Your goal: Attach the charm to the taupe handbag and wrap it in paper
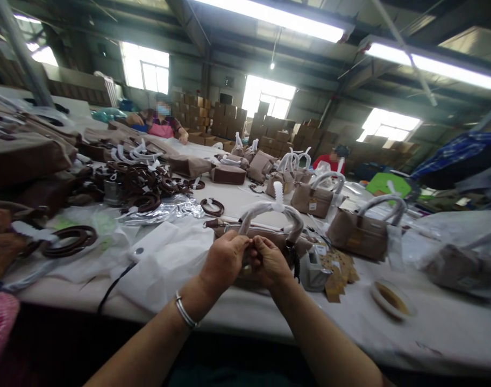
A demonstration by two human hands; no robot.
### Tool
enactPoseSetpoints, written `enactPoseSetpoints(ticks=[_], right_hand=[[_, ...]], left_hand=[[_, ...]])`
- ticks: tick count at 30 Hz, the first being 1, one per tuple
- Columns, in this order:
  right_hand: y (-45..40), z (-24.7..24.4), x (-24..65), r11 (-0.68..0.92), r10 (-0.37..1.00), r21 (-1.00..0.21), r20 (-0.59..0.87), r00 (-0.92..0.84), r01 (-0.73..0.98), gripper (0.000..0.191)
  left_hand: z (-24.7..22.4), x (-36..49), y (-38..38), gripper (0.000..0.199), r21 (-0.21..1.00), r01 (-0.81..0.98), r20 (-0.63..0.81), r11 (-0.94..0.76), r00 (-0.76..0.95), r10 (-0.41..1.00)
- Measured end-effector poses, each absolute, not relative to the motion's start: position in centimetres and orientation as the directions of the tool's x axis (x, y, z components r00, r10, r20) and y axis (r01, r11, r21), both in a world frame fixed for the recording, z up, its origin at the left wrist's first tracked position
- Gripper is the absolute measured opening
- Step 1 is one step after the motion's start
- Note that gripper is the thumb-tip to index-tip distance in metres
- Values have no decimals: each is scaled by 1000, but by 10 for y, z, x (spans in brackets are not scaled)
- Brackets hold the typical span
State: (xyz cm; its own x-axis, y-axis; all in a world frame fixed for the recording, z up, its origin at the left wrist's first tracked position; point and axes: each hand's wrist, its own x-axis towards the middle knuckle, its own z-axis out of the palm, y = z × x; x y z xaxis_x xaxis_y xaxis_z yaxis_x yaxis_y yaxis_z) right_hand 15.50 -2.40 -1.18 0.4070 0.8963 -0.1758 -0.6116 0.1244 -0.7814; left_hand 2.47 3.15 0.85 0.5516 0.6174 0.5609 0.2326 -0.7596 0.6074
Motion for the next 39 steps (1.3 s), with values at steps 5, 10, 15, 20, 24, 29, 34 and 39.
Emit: enactPoseSetpoints(ticks=[5,10,15,20,24,29,34,39], right_hand=[[-21,-12,157,101,918,-761,-177,355,-641,38],[-21,-11,158,48,934,-764,-194,300,-644,38],[-21,-9,157,66,926,-741,-204,318,-668,39],[-20,-10,156,36,926,-779,-210,315,-626,38],[-20,-11,152,85,892,-815,-195,408,-573,41],[-22,-8,144,158,833,-841,-167,527,-517,42],[-20,-5,140,187,805,-884,-113,582,-429,40],[-26,-4,138,153,804,-955,-28,594,-252,30]], left_hand=[[7,31,30,23,500,322,622,-804,513,592],[6,32,29,22,435,394,631,-809,508,587],[7,31,27,23,416,431,620,-800,509,597],[8,32,25,21,415,455,608,-788,505,612],[9,34,24,22,412,469,606,-781,499,619],[8,37,22,25,432,441,616,-787,493,615],[4,40,23,25,426,426,646,-798,475,598],[0,37,31,18,443,364,644,-819,506,573]])
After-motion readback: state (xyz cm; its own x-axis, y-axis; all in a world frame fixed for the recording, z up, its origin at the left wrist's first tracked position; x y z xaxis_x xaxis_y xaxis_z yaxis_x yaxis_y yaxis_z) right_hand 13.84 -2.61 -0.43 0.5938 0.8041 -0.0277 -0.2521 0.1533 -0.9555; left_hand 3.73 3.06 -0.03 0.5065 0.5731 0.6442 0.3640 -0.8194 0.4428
